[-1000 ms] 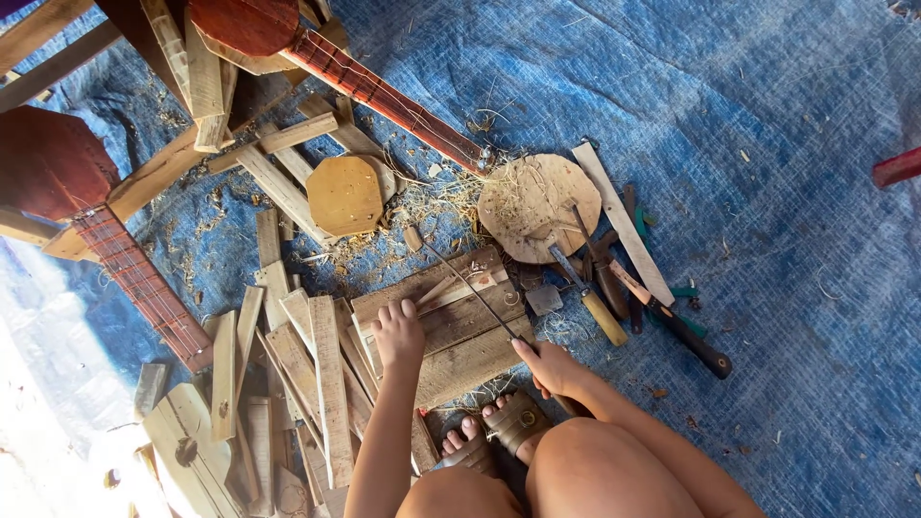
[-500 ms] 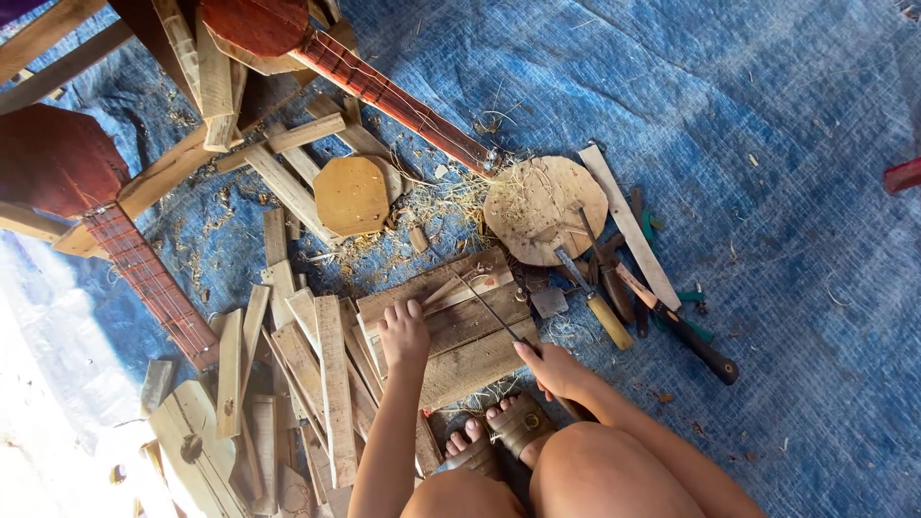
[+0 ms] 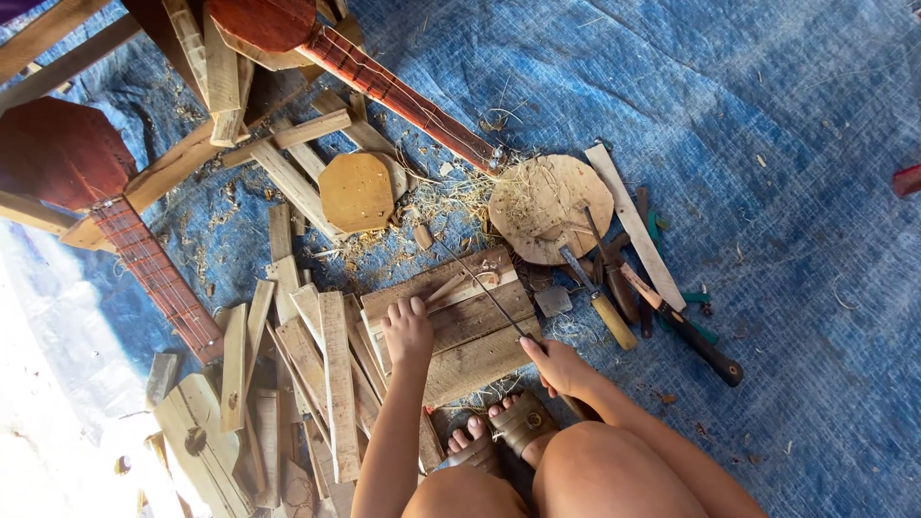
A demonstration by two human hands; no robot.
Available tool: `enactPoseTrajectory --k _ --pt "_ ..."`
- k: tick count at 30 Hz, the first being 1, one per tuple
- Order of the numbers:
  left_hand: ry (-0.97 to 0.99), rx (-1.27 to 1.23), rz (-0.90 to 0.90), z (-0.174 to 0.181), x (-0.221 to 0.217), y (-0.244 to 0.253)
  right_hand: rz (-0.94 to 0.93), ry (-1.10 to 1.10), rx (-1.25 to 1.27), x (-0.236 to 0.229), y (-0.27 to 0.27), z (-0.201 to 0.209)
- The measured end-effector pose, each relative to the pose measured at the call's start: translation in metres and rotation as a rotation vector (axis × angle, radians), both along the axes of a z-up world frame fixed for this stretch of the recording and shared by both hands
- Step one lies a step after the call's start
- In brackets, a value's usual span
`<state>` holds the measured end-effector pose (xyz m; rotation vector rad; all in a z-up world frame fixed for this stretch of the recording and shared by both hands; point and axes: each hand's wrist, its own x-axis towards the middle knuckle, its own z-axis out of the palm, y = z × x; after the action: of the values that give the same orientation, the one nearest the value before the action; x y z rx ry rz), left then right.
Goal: Carving and shaping a wooden component for an instrument using a small hand blade
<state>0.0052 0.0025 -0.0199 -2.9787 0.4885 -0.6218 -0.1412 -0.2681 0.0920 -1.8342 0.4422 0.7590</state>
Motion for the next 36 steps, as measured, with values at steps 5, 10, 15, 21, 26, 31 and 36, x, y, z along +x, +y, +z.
enactPoseTrajectory --k 5,10,15,21,26,31,36 --pt "0.012 0.02 0.011 0.01 -0.001 0.0 -0.047 -0.059 -0.023 0.009 -0.002 0.003" --pt "0.037 -0.014 0.004 0.005 0.0 -0.001 -0.091 -0.113 0.016 0.012 0.002 0.003" --pt "0.015 -0.027 -0.01 0.002 -0.001 0.001 -0.058 0.055 0.028 0.007 0.004 0.002" --pt "0.024 -0.012 0.0 0.007 0.0 0.001 -0.049 0.077 -0.012 0.009 0.007 0.0" --pt "0.029 -0.01 0.009 0.002 0.0 0.002 -0.054 0.037 -0.016 0.012 0.006 -0.009" --pt "0.01 -0.017 -0.001 -0.003 0.001 0.002 -0.084 -0.096 0.019 0.02 0.005 -0.003" --pt "-0.012 -0.004 -0.012 0.005 0.0 0.002 -0.005 0.076 0.022 0.006 0.003 -0.003"
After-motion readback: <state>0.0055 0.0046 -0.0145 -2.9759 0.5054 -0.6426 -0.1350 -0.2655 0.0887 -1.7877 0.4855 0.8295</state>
